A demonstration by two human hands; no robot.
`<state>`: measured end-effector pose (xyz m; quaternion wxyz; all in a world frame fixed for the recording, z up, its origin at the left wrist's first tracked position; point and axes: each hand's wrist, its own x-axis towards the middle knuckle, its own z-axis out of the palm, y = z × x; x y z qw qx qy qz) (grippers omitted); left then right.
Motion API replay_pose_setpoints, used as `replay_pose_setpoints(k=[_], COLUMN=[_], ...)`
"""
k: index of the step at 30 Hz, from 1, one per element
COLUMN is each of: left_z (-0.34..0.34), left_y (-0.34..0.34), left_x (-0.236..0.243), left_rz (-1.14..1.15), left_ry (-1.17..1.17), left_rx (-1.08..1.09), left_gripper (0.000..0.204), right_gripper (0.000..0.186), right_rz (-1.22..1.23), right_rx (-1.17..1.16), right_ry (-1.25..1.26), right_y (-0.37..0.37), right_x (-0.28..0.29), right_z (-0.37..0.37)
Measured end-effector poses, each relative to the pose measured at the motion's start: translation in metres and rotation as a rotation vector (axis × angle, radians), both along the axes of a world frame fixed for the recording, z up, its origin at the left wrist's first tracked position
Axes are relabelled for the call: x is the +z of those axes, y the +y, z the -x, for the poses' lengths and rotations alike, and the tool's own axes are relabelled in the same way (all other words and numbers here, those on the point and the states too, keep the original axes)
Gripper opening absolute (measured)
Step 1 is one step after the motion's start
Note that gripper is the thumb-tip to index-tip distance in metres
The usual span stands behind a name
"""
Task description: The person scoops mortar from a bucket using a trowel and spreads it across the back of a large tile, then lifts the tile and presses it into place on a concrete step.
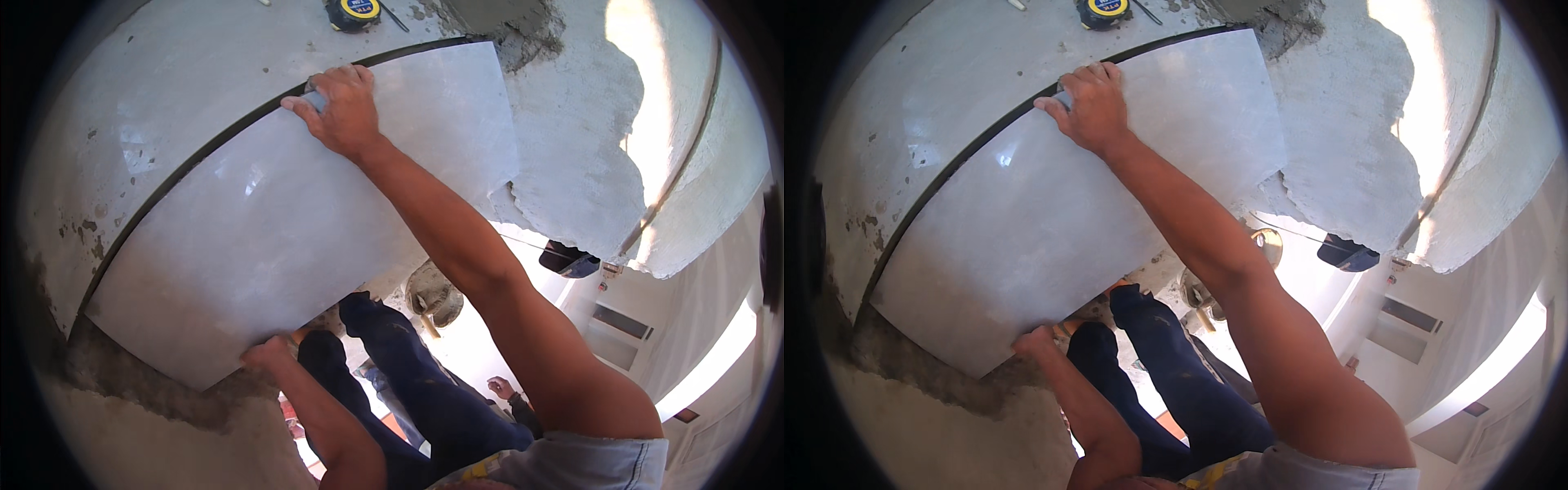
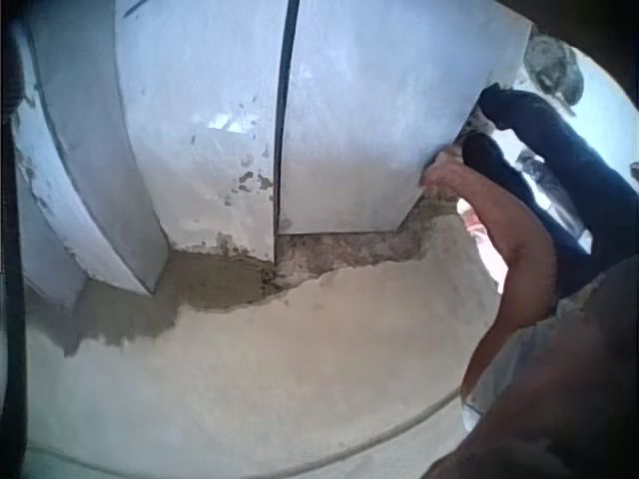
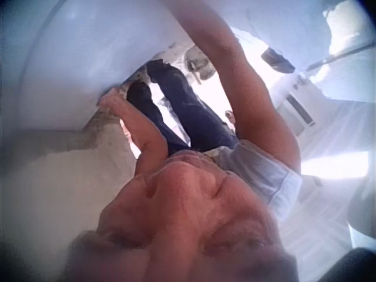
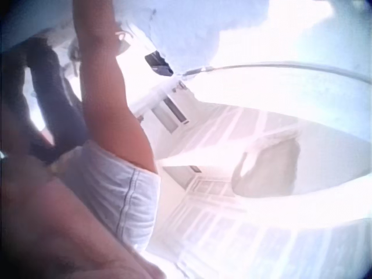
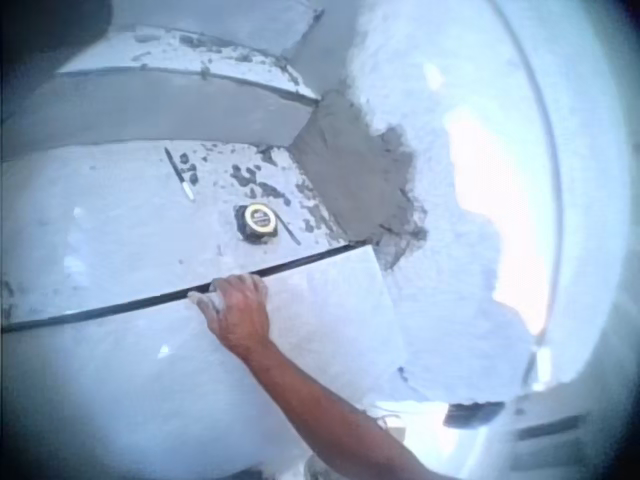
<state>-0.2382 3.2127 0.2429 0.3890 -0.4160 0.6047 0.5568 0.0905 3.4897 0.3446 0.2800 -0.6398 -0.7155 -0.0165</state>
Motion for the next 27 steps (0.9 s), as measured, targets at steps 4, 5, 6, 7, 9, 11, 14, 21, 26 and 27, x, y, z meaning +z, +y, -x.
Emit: replay_pose_setpoints(k=[4,5,6,7,9,11,14,21,26,27], left_z=[0.003,-0.001,-0.006,0.001,0.020,0.004,0.018,0.026,0.032,0.050], left_y=[0.002,0.005,0.009,0.004,-0.009,0.002,-0.009,-0.016,-0.025,-0.034], left_x=[-0.004,0.001,0.005,0.000,-0.016,-0.004,-0.019,-0.025,-0.058,-0.079], left_rz=[0.011,0.012,0.014,0.050,0.119,0.133,0.170,0.072,0.165,0.175], left_ry=[0.044,0.029,0.015,0.015,0.018,0.016,0.048,0.000,0.001,0.017], left_rx=[-0.016,0.010,0.035,0.025,0.015,0.035,0.024,0.009,0.010,0.059], left_gripper=[0.070,0.070,0.070,0.066,0.059,0.058,0.063,0.066,0.067,0.067], right_gripper=[0.043,0.043,0.044,0.045,0.046,0.047,0.047,0.043,0.041,0.040], right_rz=[0.021,0.003,-0.021,-0.046,-0.061,-0.041,-0.075,0.012,0.065,0.056], right_rx=[-0.005,-0.014,-0.010,-0.001,0.011,-0.005,0.012,0.022,0.060,0.065], right_ry=[0.054,0.066,0.059,0.063,0.072,0.054,0.056,-0.039,-0.087,-0.060], right_y=[0.001,-0.001,0.000,0.003,0.003,-0.001,0.003,-0.005,-0.007,-0.003], right_x=[0.001,-0.001,-0.003,-0.004,-0.004,-0.007,-0.005,-0.004,0.000,0.001], right_z=[0.005,0.004,0.001,0.003,0.010,0.004,0.008,0.009,-0.011,0.000])
